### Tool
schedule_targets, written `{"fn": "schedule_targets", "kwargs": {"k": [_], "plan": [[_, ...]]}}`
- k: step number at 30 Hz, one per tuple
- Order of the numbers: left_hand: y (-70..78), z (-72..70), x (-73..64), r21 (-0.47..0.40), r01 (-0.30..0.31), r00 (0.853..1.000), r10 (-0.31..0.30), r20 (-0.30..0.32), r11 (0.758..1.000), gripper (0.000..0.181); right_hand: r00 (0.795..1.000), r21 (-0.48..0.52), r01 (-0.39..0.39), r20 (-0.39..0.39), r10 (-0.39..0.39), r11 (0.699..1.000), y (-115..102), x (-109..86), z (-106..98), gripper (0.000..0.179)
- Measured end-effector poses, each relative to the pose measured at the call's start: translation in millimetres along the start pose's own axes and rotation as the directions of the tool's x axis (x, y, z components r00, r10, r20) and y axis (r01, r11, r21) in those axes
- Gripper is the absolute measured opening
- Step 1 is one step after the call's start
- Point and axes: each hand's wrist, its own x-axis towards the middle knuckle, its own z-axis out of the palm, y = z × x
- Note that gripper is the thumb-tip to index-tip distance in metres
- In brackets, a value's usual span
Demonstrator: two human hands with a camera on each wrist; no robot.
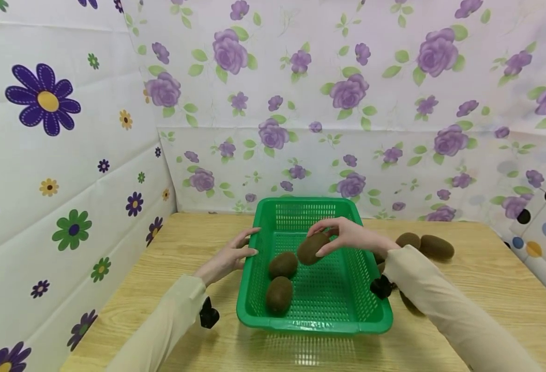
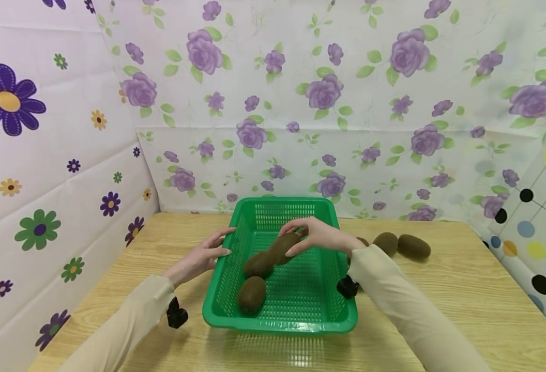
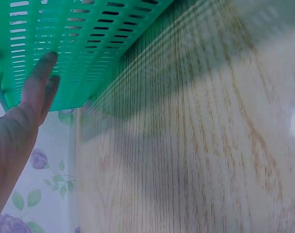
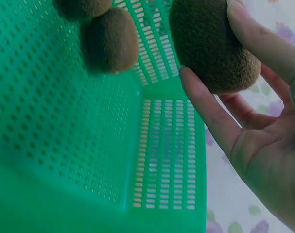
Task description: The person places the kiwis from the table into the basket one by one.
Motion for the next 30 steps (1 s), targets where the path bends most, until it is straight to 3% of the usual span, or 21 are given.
{"fn": "schedule_targets", "kwargs": {"k": [7, 14, 30], "plan": [[0.0, -0.5, 0.4, -0.004, 0.005, 1.0, -0.005, -0.006, 1.0, 0.058, 0.989, 0.051, -0.001, 0.145, -0.007, 0.999, 1.8, 15.4, 16.5, 0.035], [-0.2, 0.1, 0.9, -0.009, 0.005, 1.0, -0.005, -0.007, 1.0, 0.058, 0.963, 0.083, -0.01, 0.269, -0.013, 0.997, 3.2, 21.0, 32.1, 0.034], [-2.6, -2.2, 1.1, -0.003, 0.01, 1.0, -0.01, -0.011, 1.0, 0.058, 0.901, 0.065, -0.105, 0.429, 0.067, 0.992, 14.4, 25.2, 56.2, 0.033]]}}
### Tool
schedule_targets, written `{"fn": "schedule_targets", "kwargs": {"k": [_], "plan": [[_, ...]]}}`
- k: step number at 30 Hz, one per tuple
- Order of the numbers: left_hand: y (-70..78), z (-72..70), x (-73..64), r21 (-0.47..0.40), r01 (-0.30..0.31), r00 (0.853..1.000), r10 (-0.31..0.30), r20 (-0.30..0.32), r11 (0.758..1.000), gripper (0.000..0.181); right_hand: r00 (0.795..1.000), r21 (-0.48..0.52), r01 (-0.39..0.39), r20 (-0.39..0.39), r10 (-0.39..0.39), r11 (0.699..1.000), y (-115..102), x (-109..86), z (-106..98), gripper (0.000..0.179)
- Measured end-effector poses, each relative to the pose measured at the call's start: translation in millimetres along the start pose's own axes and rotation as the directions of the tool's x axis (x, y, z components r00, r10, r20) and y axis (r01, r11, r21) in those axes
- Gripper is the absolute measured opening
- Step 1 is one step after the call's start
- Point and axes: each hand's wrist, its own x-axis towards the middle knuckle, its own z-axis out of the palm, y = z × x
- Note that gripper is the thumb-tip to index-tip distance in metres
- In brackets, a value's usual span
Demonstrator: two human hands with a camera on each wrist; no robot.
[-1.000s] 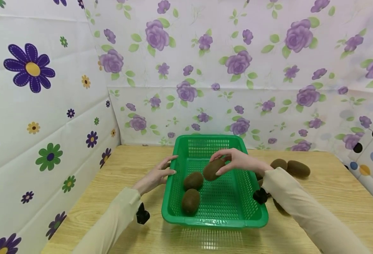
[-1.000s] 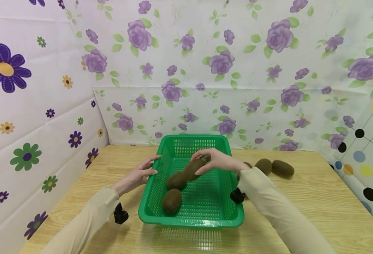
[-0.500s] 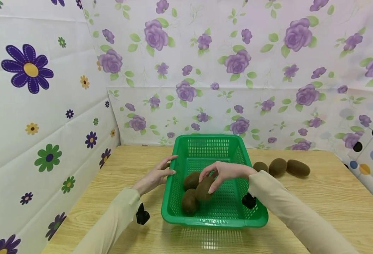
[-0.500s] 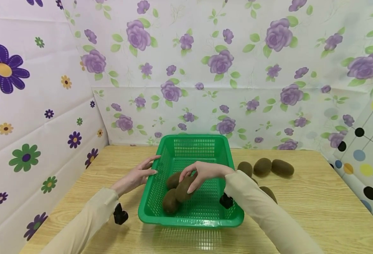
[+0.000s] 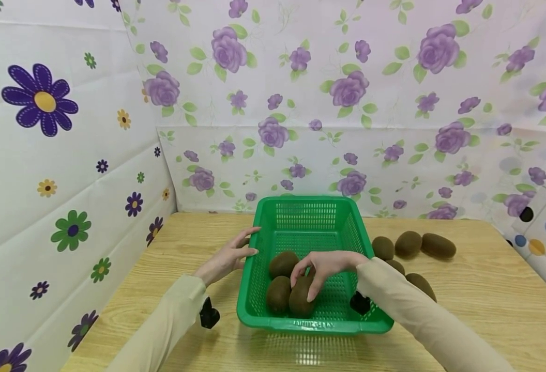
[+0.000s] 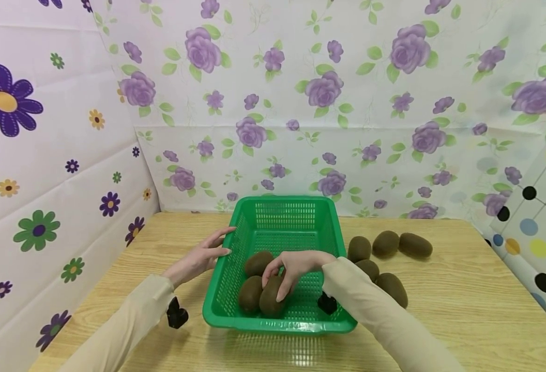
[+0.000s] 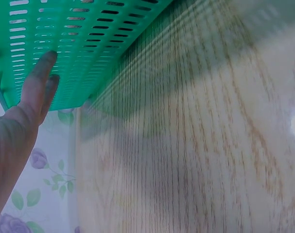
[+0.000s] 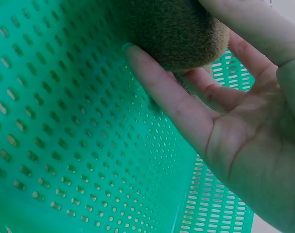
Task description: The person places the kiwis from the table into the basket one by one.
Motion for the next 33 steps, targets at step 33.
{"fn": "schedule_targets", "kwargs": {"k": [33], "plan": [[3.7, 3.5, -1.6, -0.006, 0.0, 1.0, 0.0, 0.011, 1.0, 0.062, 0.98, 0.065, -0.198, 0.004, 0.198, 0.978, -12.2, -5.6, 1.4, 0.039]]}}
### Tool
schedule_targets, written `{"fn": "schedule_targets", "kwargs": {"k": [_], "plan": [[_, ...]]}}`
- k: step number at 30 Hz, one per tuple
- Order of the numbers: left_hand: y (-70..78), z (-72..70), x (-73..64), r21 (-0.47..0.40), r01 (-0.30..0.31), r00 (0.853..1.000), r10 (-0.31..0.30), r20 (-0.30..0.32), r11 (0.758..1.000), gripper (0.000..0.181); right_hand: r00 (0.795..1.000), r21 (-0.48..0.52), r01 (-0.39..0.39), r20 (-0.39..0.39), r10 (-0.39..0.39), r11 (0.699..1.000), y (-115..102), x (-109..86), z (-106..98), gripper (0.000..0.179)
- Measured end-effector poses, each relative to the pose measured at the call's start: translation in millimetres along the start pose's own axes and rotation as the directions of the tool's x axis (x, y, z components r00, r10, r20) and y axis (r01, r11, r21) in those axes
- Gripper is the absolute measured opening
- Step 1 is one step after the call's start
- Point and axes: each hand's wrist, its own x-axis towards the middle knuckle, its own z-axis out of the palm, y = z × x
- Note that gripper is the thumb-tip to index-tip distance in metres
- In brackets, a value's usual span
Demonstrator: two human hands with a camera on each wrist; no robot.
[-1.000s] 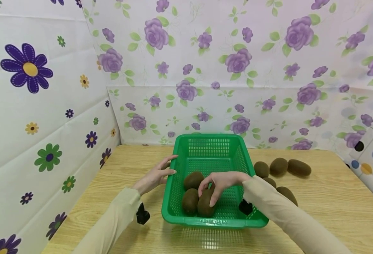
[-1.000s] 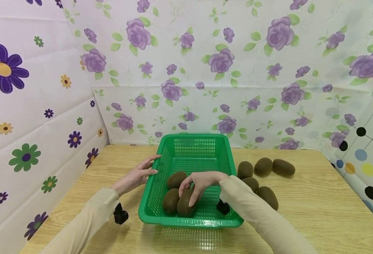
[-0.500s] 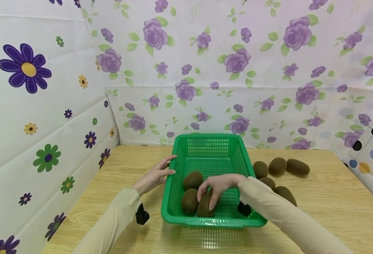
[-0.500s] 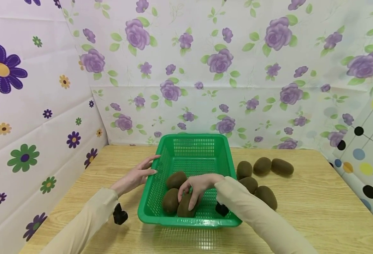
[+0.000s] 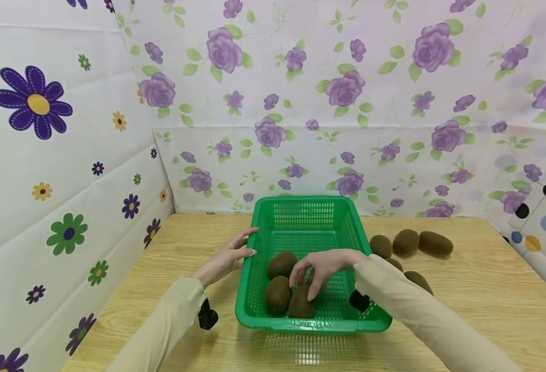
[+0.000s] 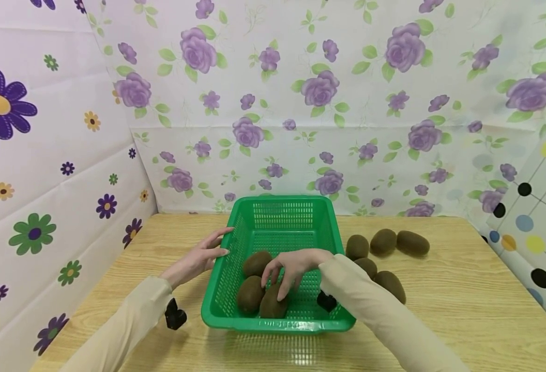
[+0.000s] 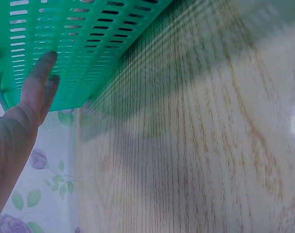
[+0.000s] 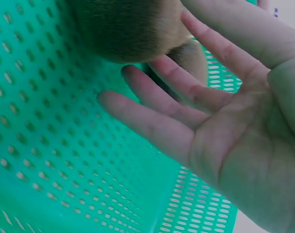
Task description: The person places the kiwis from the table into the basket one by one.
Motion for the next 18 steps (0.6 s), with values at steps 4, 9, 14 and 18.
{"fn": "schedule_targets", "kwargs": {"k": [4, 9, 14, 18], "plan": [[-1.3, 0.2, 0.8, -0.01, -0.003, 1.0, 0.003, 0.003, 1.0, 0.061, 0.995, 0.012, 0.06, -0.077, -0.059, 0.998, -5.0, -12.5, -6.3, 0.04], [-1.6, 1.0, 2.2, -0.009, -0.004, 1.0, 0.004, -0.011, 1.0, 0.061, 0.962, -0.006, 0.176, -0.212, -0.173, 0.984, -5.3, -33.8, -18.2, 0.038], [-0.6, 1.5, 3.0, -0.005, -0.006, 1.0, 0.006, -0.016, 1.0, 0.059, 0.91, 0.021, 0.229, -0.359, -0.207, 0.973, -2.2, -57.7, -29.7, 0.039], [-0.7, 1.3, 1.7, -0.014, -0.004, 1.0, 0.003, -0.017, 1.0, 0.06, 0.878, 0.052, 0.225, -0.445, -0.179, 0.973, -1.0, -73.4, -35.4, 0.042]]}}
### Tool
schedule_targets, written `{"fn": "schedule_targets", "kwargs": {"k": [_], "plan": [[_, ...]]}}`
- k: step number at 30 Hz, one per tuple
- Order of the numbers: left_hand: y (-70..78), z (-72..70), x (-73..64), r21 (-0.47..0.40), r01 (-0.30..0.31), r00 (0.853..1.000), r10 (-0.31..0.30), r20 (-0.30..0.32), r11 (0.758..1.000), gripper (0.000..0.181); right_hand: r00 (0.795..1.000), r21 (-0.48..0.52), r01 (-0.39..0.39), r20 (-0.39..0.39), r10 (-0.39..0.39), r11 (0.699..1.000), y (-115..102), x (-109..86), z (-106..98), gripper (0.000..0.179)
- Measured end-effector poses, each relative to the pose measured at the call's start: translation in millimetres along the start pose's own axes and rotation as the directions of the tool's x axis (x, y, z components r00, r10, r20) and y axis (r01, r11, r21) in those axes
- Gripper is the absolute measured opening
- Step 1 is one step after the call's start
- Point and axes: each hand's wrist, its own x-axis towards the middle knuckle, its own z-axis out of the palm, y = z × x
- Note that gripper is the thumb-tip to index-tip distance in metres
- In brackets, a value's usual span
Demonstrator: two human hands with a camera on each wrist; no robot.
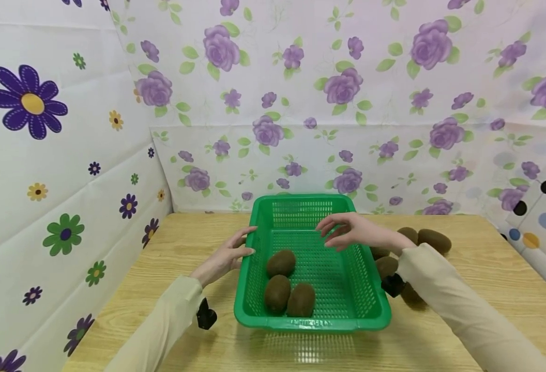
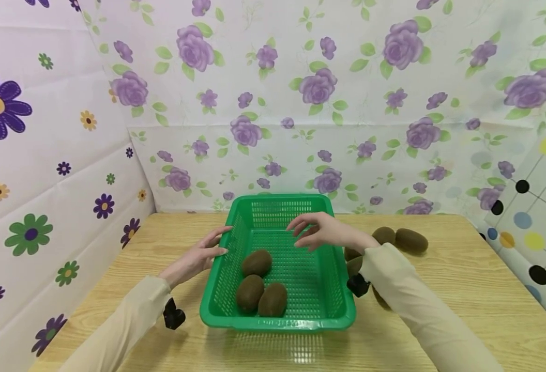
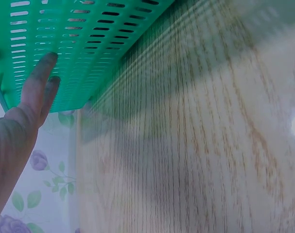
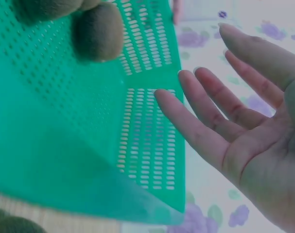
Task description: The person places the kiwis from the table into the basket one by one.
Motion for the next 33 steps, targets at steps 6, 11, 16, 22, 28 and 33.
{"fn": "schedule_targets", "kwargs": {"k": [6, 11, 16, 22, 28, 33], "plan": [[0.9, -1.3, -1.0, 0.022, -0.012, 1.0, 0.012, 0.022, 1.0, 0.063, 0.999, 0.004, 0.001, -0.037, -0.001, 1.0, -0.6, -14.4, -14.7, 0.044], [1.1, -1.0, 0.0, 0.018, -0.008, 1.0, 0.008, 0.015, 1.0, 0.062, 0.998, -0.046, -0.021, -0.064, 0.018, 0.999, 6.8, -31.8, -29.1, 0.042], [1.7, -0.5, -0.5, 0.009, 0.004, 1.0, -0.004, 0.007, 1.0, 0.061, 0.991, -0.085, -0.081, -0.116, 0.071, 0.993, 16.2, -50.8, -41.6, 0.04], [2.7, 0.2, -2.0, 0.012, 0.005, 1.0, -0.006, 0.013, 1.0, 0.061, 0.982, -0.119, -0.109, -0.166, 0.088, 0.987, 32.3, -73.4, -56.3, 0.038], [1.4, -0.3, -1.9, 0.013, 0.003, 1.0, -0.004, 0.012, 1.0, 0.061, 0.985, -0.121, -0.093, -0.159, 0.073, 0.988, 45.0, -92.4, -65.8, 0.036], [0.9, -0.6, -1.1, 0.011, 0.001, 1.0, -0.001, 0.011, 1.0, 0.062, 0.978, -0.087, -0.144, -0.164, 0.129, 0.986, 57.6, -108.4, -69.1, 0.036]]}}
